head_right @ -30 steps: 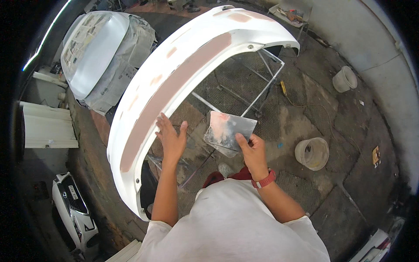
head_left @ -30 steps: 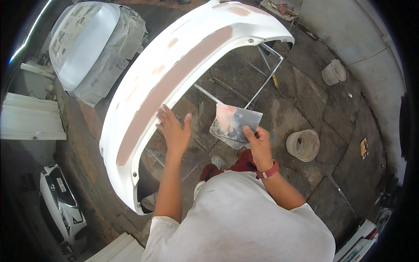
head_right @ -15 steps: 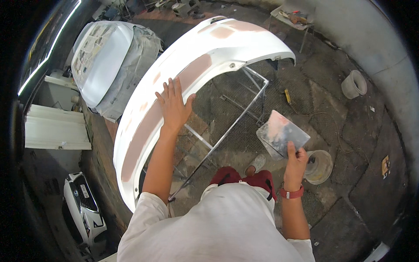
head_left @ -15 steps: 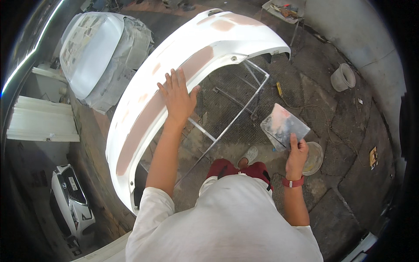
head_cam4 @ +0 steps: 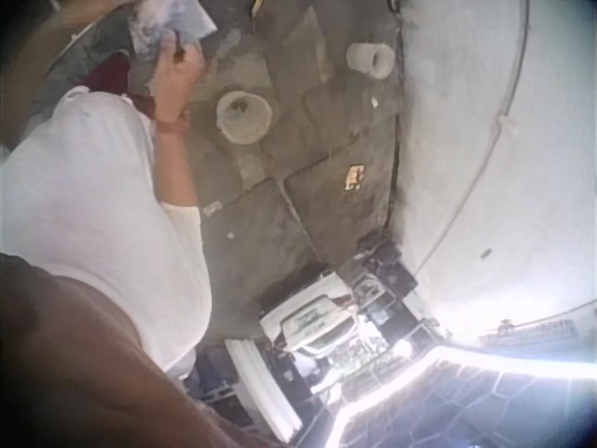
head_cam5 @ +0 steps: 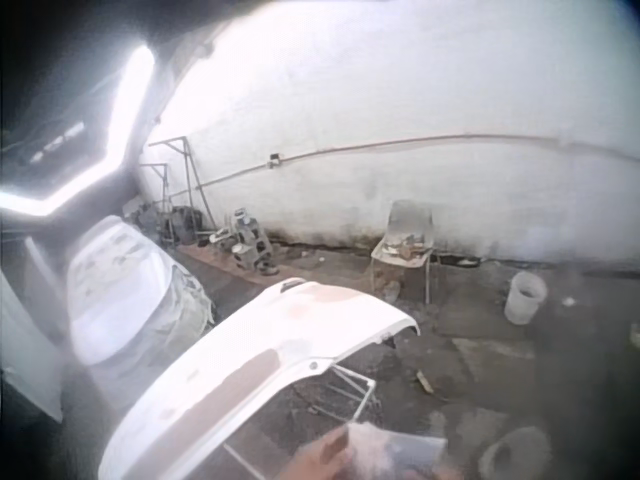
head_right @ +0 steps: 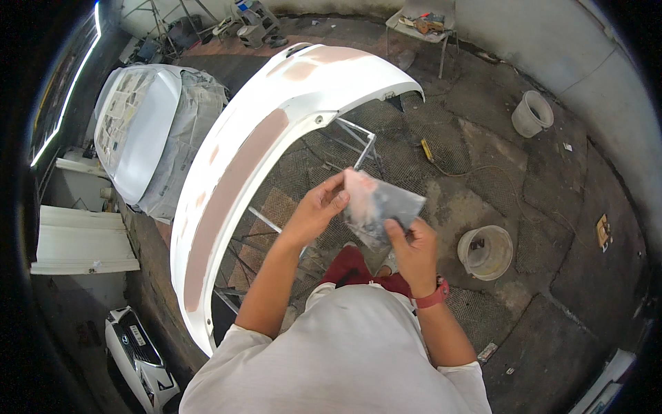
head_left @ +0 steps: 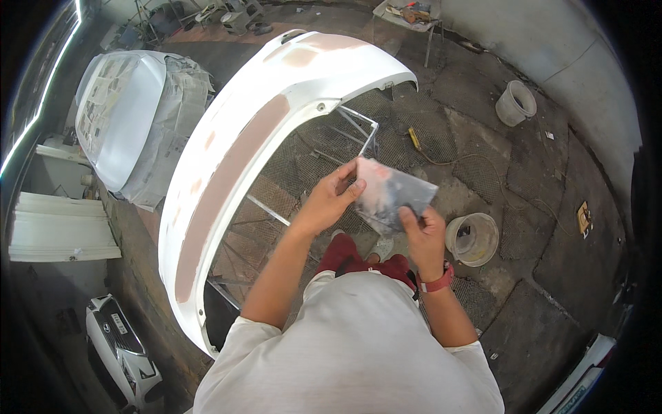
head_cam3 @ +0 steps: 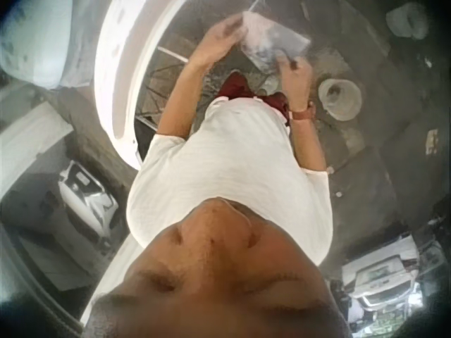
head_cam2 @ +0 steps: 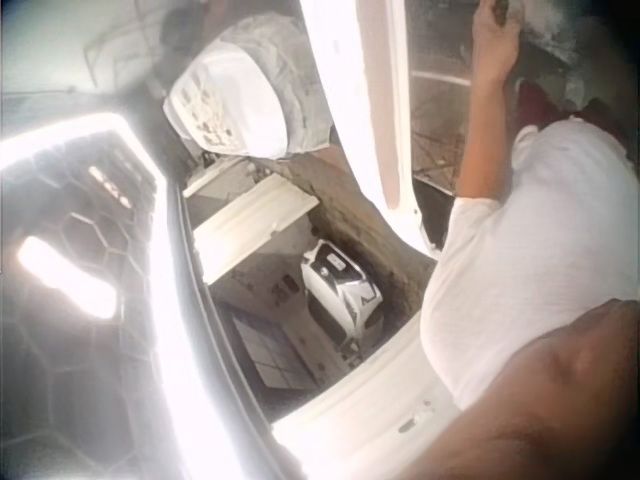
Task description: The person sands a white car bumper with sandpaper, smoothing the surface. They then apply a filler paste to the bumper using a putty knife and continue sanding the treated areas.
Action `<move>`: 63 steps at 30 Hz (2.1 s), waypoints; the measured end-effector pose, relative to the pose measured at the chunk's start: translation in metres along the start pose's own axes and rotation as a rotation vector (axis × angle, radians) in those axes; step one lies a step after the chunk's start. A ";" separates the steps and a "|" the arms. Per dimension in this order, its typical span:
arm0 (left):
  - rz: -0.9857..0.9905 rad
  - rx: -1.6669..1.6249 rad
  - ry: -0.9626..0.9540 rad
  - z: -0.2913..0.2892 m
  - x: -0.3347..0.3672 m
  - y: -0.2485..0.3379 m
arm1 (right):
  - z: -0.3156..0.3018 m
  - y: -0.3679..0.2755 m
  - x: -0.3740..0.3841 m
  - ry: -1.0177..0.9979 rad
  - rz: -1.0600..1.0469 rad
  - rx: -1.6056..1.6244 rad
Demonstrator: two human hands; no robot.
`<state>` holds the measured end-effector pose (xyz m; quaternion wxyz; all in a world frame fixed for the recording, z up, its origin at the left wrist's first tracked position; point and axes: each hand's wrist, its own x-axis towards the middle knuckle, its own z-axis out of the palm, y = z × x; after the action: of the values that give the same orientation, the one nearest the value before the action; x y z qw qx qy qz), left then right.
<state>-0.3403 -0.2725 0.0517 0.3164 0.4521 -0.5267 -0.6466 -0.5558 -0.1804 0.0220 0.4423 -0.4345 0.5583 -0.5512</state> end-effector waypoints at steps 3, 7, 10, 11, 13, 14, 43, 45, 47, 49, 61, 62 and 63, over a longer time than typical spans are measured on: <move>0.046 -0.090 0.190 -0.006 -0.007 -0.011 | 0.019 -0.024 0.013 -0.110 -0.166 -0.095; 0.069 -0.256 0.369 -0.040 -0.022 -0.025 | 0.034 -0.024 0.033 -0.272 -0.176 -0.224; 0.017 -0.425 0.467 -0.066 -0.040 -0.022 | 0.062 -0.043 0.043 -0.266 -0.160 -0.226; 0.065 -0.494 0.514 -0.077 -0.044 -0.022 | 0.071 -0.038 0.051 -0.230 -0.202 -0.219; 0.158 -0.648 0.602 -0.097 -0.051 -0.024 | 0.087 -0.024 0.069 -0.161 -0.283 -0.218; 0.193 -0.673 0.617 -0.106 -0.055 -0.019 | 0.094 -0.027 0.079 -0.141 -0.263 -0.157; 0.190 -0.672 0.990 -0.169 -0.110 -0.016 | 0.244 0.016 0.303 -0.336 0.008 0.042; 0.189 -0.652 1.039 -0.164 -0.110 -0.019 | 0.250 0.019 0.299 -0.362 -0.047 -0.071; 0.196 -0.650 1.070 -0.158 -0.109 -0.017 | 0.252 0.018 0.298 -0.371 -0.092 -0.215; 0.210 -0.639 1.098 -0.153 -0.107 -0.013 | 0.257 0.016 0.296 -0.419 -0.118 -0.264; 0.220 -0.562 1.240 -0.131 -0.110 -0.008 | 0.277 0.001 0.250 -0.897 -0.115 -0.153; 0.217 -0.556 1.266 -0.131 -0.113 -0.008 | 0.274 0.000 0.242 -1.032 -0.033 -0.098; 0.213 -0.553 1.291 -0.129 -0.116 -0.008 | 0.267 0.000 0.233 -1.060 -0.143 0.009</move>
<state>-0.1757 -0.2190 0.0680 0.7300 0.5941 -0.0920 -0.3252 -0.3498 -0.4683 0.0186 0.6269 -0.6882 0.2251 -0.2875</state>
